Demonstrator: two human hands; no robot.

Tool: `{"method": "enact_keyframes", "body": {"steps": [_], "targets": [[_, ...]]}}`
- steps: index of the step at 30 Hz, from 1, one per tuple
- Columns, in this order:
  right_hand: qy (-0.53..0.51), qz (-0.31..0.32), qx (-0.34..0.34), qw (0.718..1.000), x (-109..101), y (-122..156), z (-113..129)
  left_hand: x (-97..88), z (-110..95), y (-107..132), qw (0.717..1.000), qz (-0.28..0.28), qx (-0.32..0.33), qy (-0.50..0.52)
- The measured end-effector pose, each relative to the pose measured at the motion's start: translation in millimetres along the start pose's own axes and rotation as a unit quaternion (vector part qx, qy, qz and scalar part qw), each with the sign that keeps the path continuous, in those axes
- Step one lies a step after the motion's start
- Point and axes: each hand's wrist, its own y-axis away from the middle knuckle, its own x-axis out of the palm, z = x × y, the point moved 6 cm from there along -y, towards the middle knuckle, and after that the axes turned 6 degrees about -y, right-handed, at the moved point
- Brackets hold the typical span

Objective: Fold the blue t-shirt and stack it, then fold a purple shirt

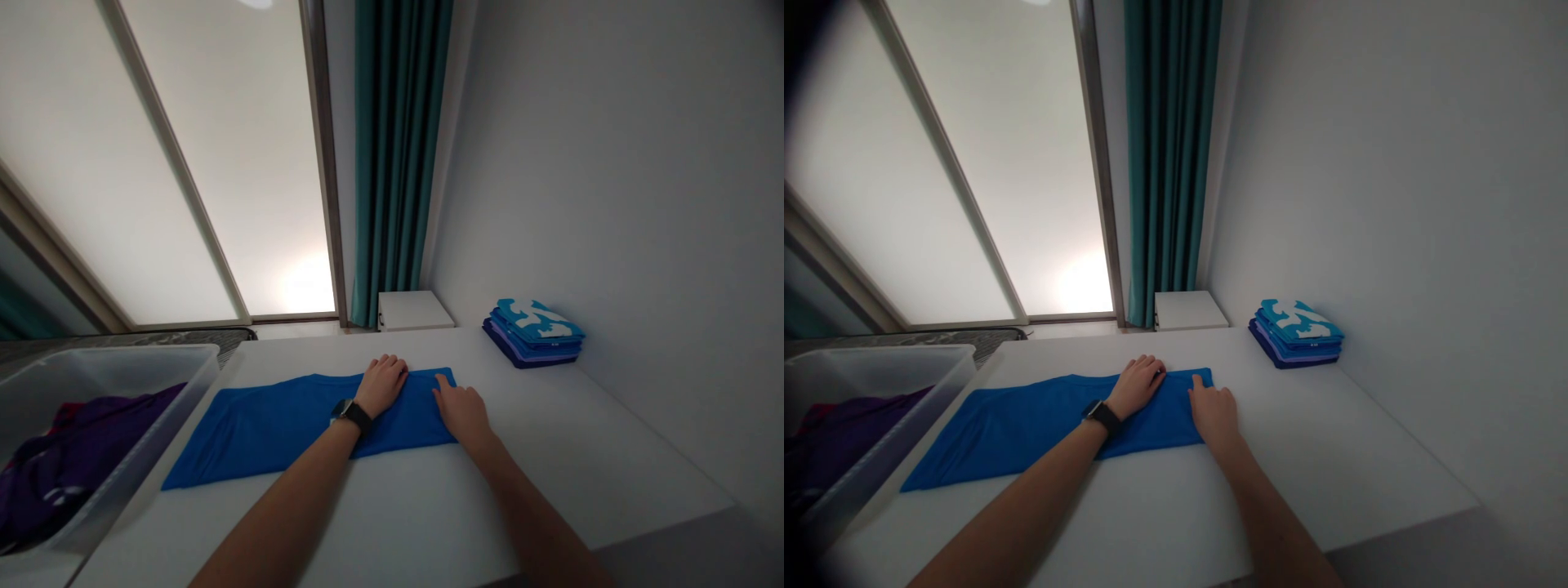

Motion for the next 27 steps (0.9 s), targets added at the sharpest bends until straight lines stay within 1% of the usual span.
{"method": "enact_keyframes", "body": {"steps": [5, 8, 14, 18, 24, 25, 27], "targets": [[0.001, 0.016, -0.003, 1.0, 4.7, -8.8, -11.3, -1.1, 0.1, 0.1, 1.0, 0.002, -0.002, 0.018], [0.004, 0.007, 0.012, 1.0, 4.9, -11.9, -17.3, -1.2, 0.3, -0.1, 1.0, 0.008, -0.004, 0.018], [0.013, -0.02, 0.025, 0.999, 0.9, -10.0, -16.0, -0.2, 3.2, -1.7, 1.0, 0.007, -0.006, 0.025], [0.015, -0.026, 0.03, 0.999, 1.6, -10.1, -16.3, 1.0, 7.2, -4.0, 0.999, 0.002, -0.004, 0.04], [0.004, -0.03, -0.009, 1.0, 7.8, -12.9, -16.1, 2.7, 11.5, -7.1, 0.996, -0.002, 0.013, 0.087], [-0.002, -0.038, -0.013, 0.999, 6.4, -12.9, -15.8, 2.4, 12.0, -7.5, 0.996, -0.005, 0.015, 0.091], [-0.009, -0.08, -0.024, 0.996, -0.8, -11.4, -13.2, 1.8, 12.8, -8.2, 0.996, -0.012, 0.015, 0.089]]}}
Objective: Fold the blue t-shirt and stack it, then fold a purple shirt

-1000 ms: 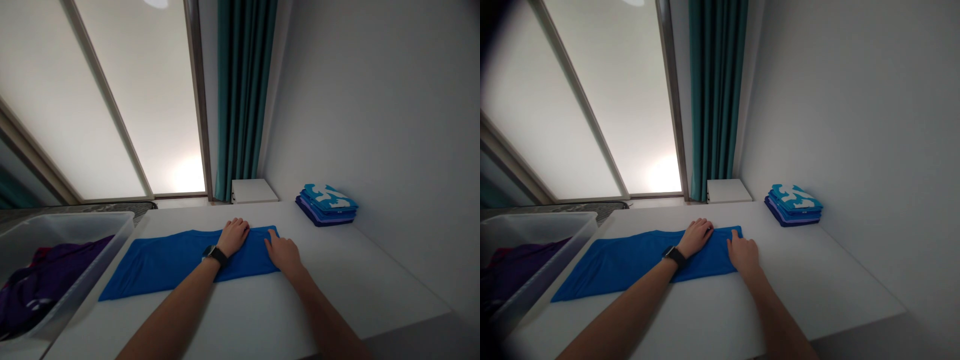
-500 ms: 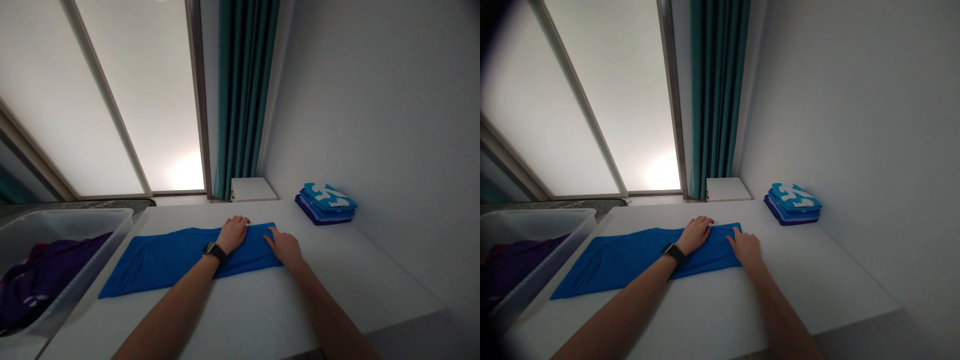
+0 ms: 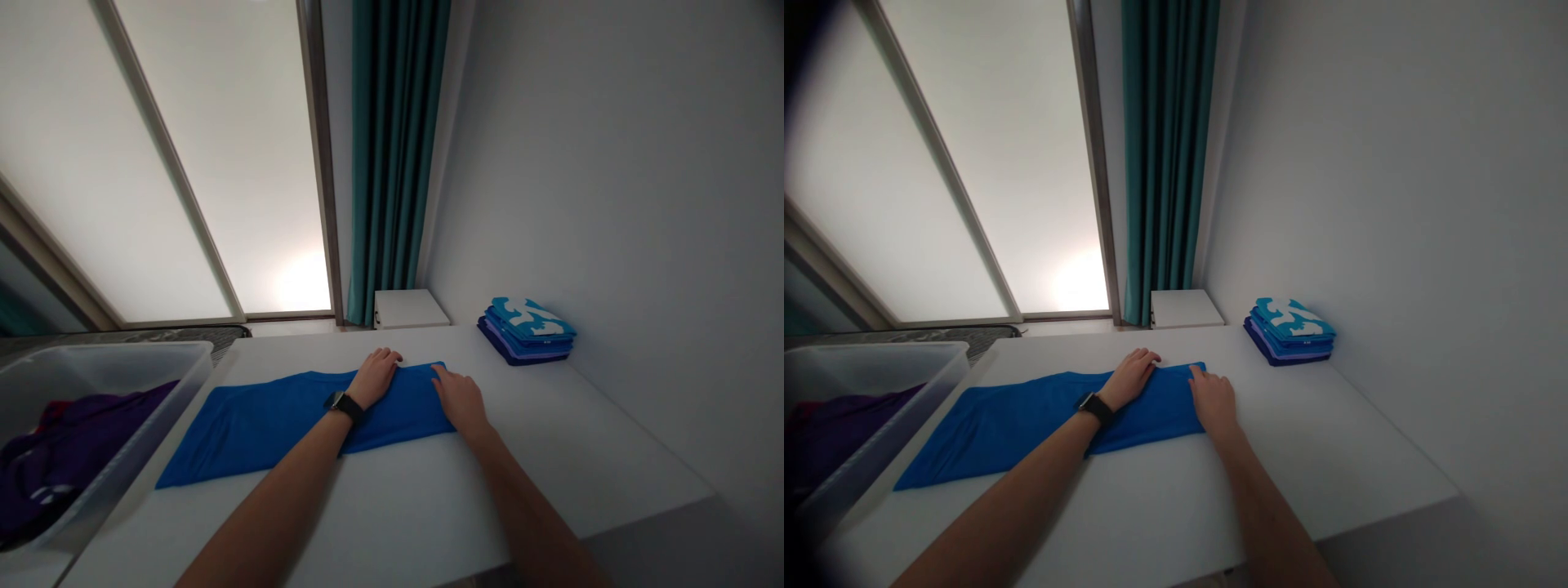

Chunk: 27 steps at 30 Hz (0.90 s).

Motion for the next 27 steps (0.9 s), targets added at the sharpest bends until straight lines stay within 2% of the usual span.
{"method": "enact_keyframes", "body": {"steps": [3, 5, 9, 12, 16, 19, 22, 24, 27], "targets": [[-0.008, -0.079, -0.039, 0.996, -13.5, 4.1, 14.2, -0.3, 0.6, -0.5, 1.0, -0.004, -0.002, -0.013], [-0.026, -0.093, -0.084, 0.992, -14.7, 9.2, 30.0, 0.5, 2.2, -0.1, 1.0, -0.001, -0.012, -0.022], [-0.068, -0.036, -0.176, 0.981, 3.0, 20.6, 58.7, 1.1, 7.5, 1.1, 0.998, 0.009, -0.046, -0.039], [-0.083, 0.016, -0.172, 0.981, 18.8, 23.8, 61.3, -2.6, 8.3, 1.6, 0.997, 0.007, -0.057, -0.06], [-0.088, 0.042, -0.158, 0.983, 25.8, 22.2, 56.6, -11.9, -3.3, 7.6, 0.995, -0.001, -0.04, -0.089], [-0.091, 0.053, -0.156, 0.982, 26.4, 20.3, 56.1, -18.0, -20.3, 24.5, 0.997, -0.004, 0.007, -0.08], [-0.093, 0.067, -0.151, 0.982, 27.0, 19.0, 56.9, -21.7, -30.0, 53.2, 0.996, 0.02, 0.048, -0.079], [-0.092, 0.078, -0.146, 0.982, 27.5, 18.6, 57.3, -23.5, -26.6, 75.4, 0.993, 0.056, 0.057, -0.086], [-0.088, 0.094, -0.14, 0.982, 28.1, 18.5, 56.7, -30.4, -3.9, 106.8, 0.99, 0.104, 0.014, -0.096]]}}
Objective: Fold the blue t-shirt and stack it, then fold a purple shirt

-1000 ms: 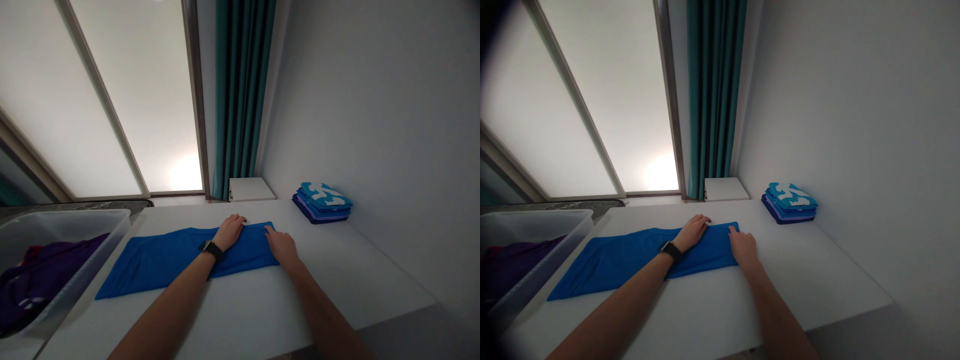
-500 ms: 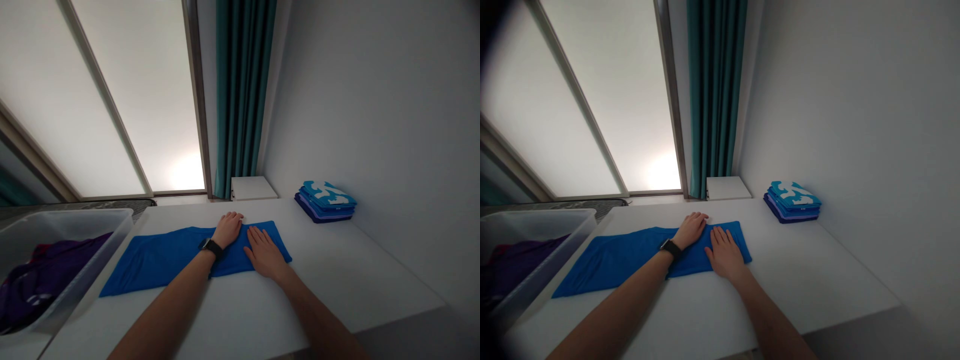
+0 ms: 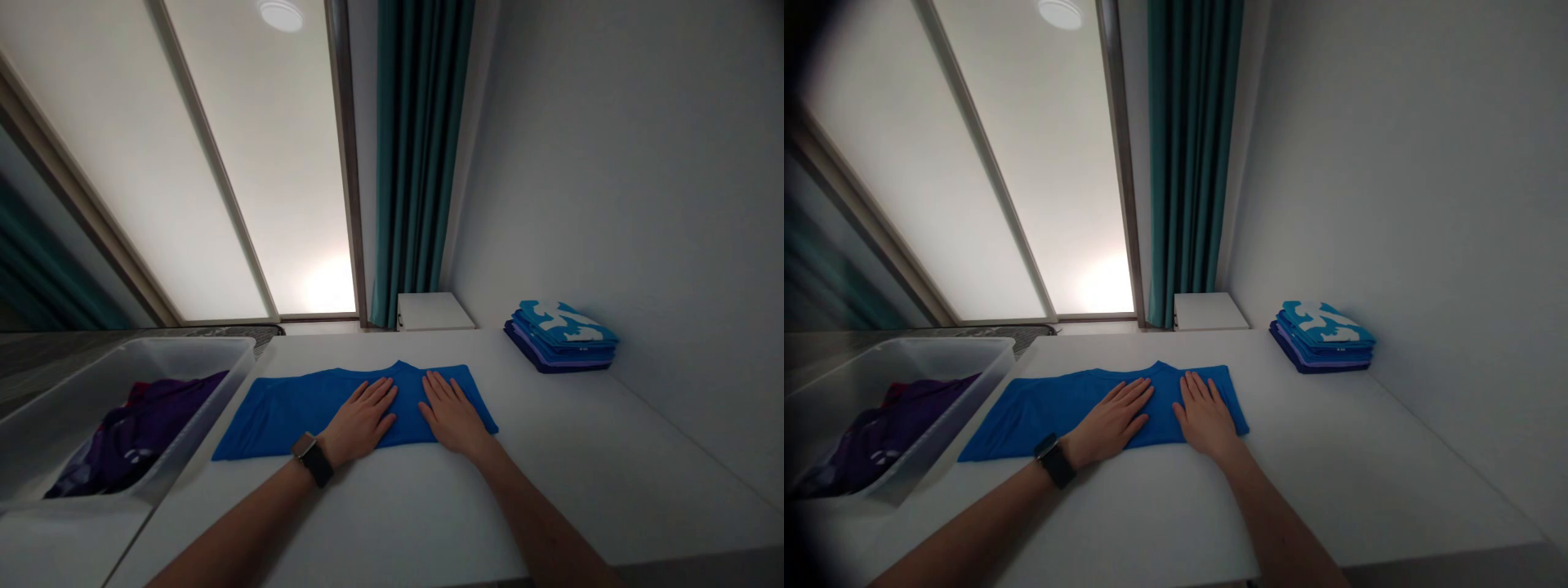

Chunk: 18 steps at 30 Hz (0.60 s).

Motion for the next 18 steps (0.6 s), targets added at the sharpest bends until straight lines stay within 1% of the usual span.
{"method": "enact_keyframes", "body": {"steps": [2, 4, 8, 12, 15, 18], "targets": [[0.0, 0.007, 0.005, 1.0, -0.1, 0.1, -1.7, 0.3, 20.9, 18.9, 0.999, 0.025, -0.041, -0.002], [0.001, 0.009, 0.015, 1.0, -0.9, -0.2, -5.0, -2.1, 42.5, 35.0, 0.996, 0.038, -0.083, -0.01], [0.002, 0.017, 0.055, 0.998, -3.2, -2.1, -16.3, -15.3, 85.1, 59.3, 0.985, 0.019, -0.164, -0.046], [-0.004, 0.024, 0.076, 0.997, -2.2, -4.7, -26.2, -27.6, 125.6, 75.2, 0.968, -0.008, -0.239, -0.076], [0.001, 0.005, 0.079, 0.997, 0.0, -5.9, -32.0, -31.0, 144.7, 79.4, 0.963, -0.025, -0.26, -0.064], [0.011, -0.028, 0.066, 0.997, 0.5, -7.2, -36.1, -31.9, 150.7, 78.5, 0.965, -0.038, -0.254, -0.045]]}}
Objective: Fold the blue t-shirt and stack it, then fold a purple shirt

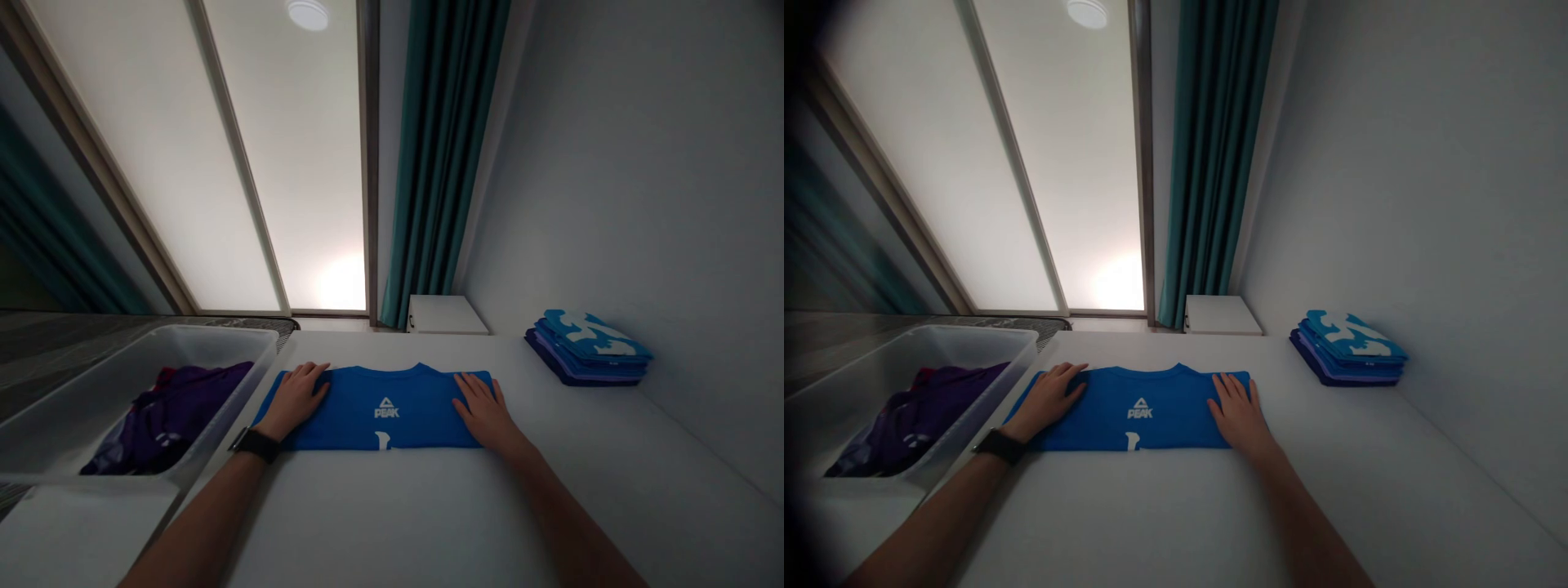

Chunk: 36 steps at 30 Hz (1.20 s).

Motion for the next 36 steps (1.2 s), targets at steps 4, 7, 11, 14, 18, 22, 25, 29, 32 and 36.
{"method": "enact_keyframes", "body": {"steps": [4, 7, 11, 14, 18, 22, 25, 29, 32, 36], "targets": [[0.002, -0.038, -0.036, 0.999, -4.0, -9.0, -2.9, -2.5, -1.4, 0.3, 1.0, -0.006, 0.009, 0.014], [-0.007, -0.025, -0.07, 0.997, -5.0, -23.0, -1.1, -5.6, -2.1, 0.7, 1.0, -0.006, 0.013, 0.012], [0.006, 0.016, -0.087, 0.996, 0.0, -41.1, 6.9, -5.3, -0.2, -6.1, 1.0, 0.007, 0.013, 0.009], [0.024, 0.039, -0.068, 0.997, 5.9, -46.4, 10.2, 1.8, 1.2, -13.6, 0.999, 0.021, 0.029, 0.015], [0.021, 0.055, -0.03, 0.998, 9.7, -41.9, 7.1, 15.9, 7.8, -17.4, 0.999, 0.036, 0.016, -0.001], [0.023, 0.053, -0.006, 0.998, 8.2, -32.8, 2.4, 23.1, 16.0, -16.2, 0.998, 0.054, -0.027, -0.015], [0.025, 0.042, 0.003, 0.999, 7.6, -28.1, 0.0, 17.4, 13.7, -16.3, 0.999, 0.038, -0.026, -0.008], [0.007, 0.015, -0.01, 1.0, 5.6, -26.2, -1.1, 3.9, 0.3, -17.1, 1.0, -0.001, 0.01, 0.004], [-0.029, -0.043, -0.052, 0.997, -5.4, -25.2, 1.3, -0.7, -10.2, -16.9, 0.999, -0.004, 0.032, 0.019], [-0.088, -0.146, -0.074, 0.982, -27.6, -20.7, 0.8, -3.5, -16.8, -15.4, 0.999, -0.004, 0.039, 0.031]]}}
